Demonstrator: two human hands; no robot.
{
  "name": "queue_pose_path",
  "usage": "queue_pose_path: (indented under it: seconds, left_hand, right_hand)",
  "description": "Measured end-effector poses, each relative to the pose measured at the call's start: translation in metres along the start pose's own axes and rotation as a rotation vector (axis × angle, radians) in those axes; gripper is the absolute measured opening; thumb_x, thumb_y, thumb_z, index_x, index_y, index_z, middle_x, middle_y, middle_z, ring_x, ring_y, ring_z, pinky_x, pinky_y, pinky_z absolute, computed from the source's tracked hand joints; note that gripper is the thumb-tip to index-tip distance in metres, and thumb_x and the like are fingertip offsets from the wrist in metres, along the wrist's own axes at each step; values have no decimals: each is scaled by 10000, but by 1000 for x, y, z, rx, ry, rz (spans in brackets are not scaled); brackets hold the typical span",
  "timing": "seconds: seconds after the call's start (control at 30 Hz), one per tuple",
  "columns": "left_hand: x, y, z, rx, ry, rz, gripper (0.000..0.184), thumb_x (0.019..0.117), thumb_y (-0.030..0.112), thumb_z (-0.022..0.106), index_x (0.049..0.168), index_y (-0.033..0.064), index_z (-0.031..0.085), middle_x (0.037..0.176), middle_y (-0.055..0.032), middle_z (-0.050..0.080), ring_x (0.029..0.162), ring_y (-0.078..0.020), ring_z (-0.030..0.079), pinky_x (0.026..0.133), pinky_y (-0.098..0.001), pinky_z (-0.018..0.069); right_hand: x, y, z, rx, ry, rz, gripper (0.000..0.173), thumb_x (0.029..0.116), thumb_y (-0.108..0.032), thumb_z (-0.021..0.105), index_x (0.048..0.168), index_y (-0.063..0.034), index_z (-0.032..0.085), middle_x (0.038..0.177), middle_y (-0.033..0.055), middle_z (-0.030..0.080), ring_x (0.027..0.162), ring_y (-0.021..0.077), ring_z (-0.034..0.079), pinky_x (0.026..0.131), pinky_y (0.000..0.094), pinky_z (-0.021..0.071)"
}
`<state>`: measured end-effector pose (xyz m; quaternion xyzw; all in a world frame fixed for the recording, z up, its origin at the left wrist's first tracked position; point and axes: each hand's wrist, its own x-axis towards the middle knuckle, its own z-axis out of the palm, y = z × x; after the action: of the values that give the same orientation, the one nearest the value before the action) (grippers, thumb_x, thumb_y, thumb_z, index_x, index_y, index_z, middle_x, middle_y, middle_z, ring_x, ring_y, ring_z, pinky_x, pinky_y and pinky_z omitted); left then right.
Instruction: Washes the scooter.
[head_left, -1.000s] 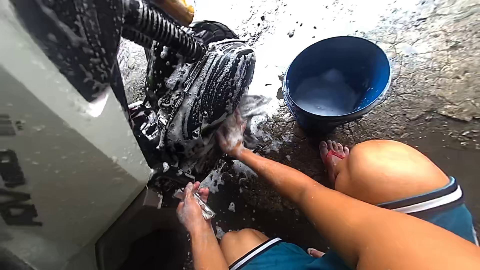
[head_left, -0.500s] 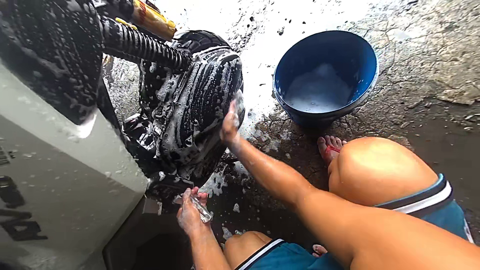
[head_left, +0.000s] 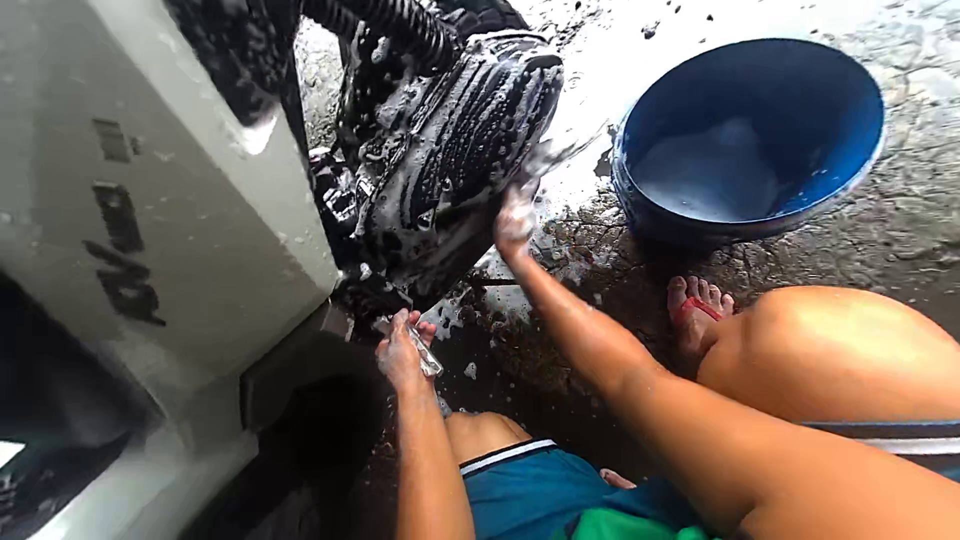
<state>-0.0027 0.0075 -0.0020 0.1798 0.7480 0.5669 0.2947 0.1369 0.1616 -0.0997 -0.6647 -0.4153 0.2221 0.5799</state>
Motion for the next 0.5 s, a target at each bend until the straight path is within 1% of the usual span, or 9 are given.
queue_pose_path:
  seconds: [0.03,0.07,0.13,0.2,0.27,0.33,0.4,0.43,0.5]
  left_hand:
    - [0,-1,-1,8,5,-1,214,1070,165,535,1037,-34,608,810,-87,681,590,-152,670,587,-301,618]
    - [1,-2,-2,24,9,0,227,1070,175,538,1027,-35,615,808,-90,685,596,-157,674,594,-306,619]
    - [3,-4,-4,103,29,0,265,1071,220,552,1044,-35,619,831,-104,690,632,-175,690,624,-332,631]
    - [8,-6,-9,239,46,-3,348,1061,300,577,1061,-40,652,880,-137,715,707,-210,715,670,-374,627]
    - [10,-6,-12,355,41,-12,398,1039,358,612,1101,-33,653,952,-159,712,799,-232,730,719,-397,621]
    - [7,-2,-14,406,30,-32,419,1026,357,635,1181,-32,617,1033,-170,669,877,-235,699,770,-398,602]
    - [5,-4,-15,430,56,-23,372,1011,358,656,1107,0,620,925,-118,632,767,-190,643,688,-364,566]
    - [7,-6,-14,450,77,-13,361,998,378,667,1051,23,625,858,-89,615,699,-168,613,634,-349,543]
    - [11,-6,-12,501,104,-26,427,976,433,670,1068,16,648,900,-114,655,747,-196,644,671,-392,554]
  right_hand:
    - [-36,-3,4,-46,-95,-71,383,999,-130,457,1268,71,642,1340,315,601,1293,448,561,1061,587,461]
    - [-70,-7,7,-38,-204,-147,403,998,-173,467,1295,37,640,1390,297,576,1360,471,493,1111,646,391]
    - [-121,-16,11,100,-455,-185,493,1063,-319,420,1437,-33,566,1569,238,435,1522,468,249,1227,711,93]
    - [-147,-17,20,127,-616,-182,553,1045,-483,417,1441,-144,598,1611,192,399,1555,441,172,1215,735,-7]
    - [-138,-14,22,97,-638,-97,530,1015,-508,470,1353,-148,661,1499,193,531,1490,425,333,1211,721,107]
    - [-95,-12,23,15,-465,94,494,1007,-458,528,1263,-68,689,1337,251,627,1329,432,527,1139,625,378]
    - [-41,4,29,-67,-262,292,513,1064,-352,448,1412,6,565,1475,345,474,1417,515,401,1183,613,321]
    - [-18,22,38,-28,-151,385,523,1089,-313,379,1475,20,494,1539,322,416,1465,473,352,1215,569,286]
    - [20,42,36,307,-40,698,558,1124,-345,252,1578,-26,310,1596,168,402,1472,250,401,1215,399,346]
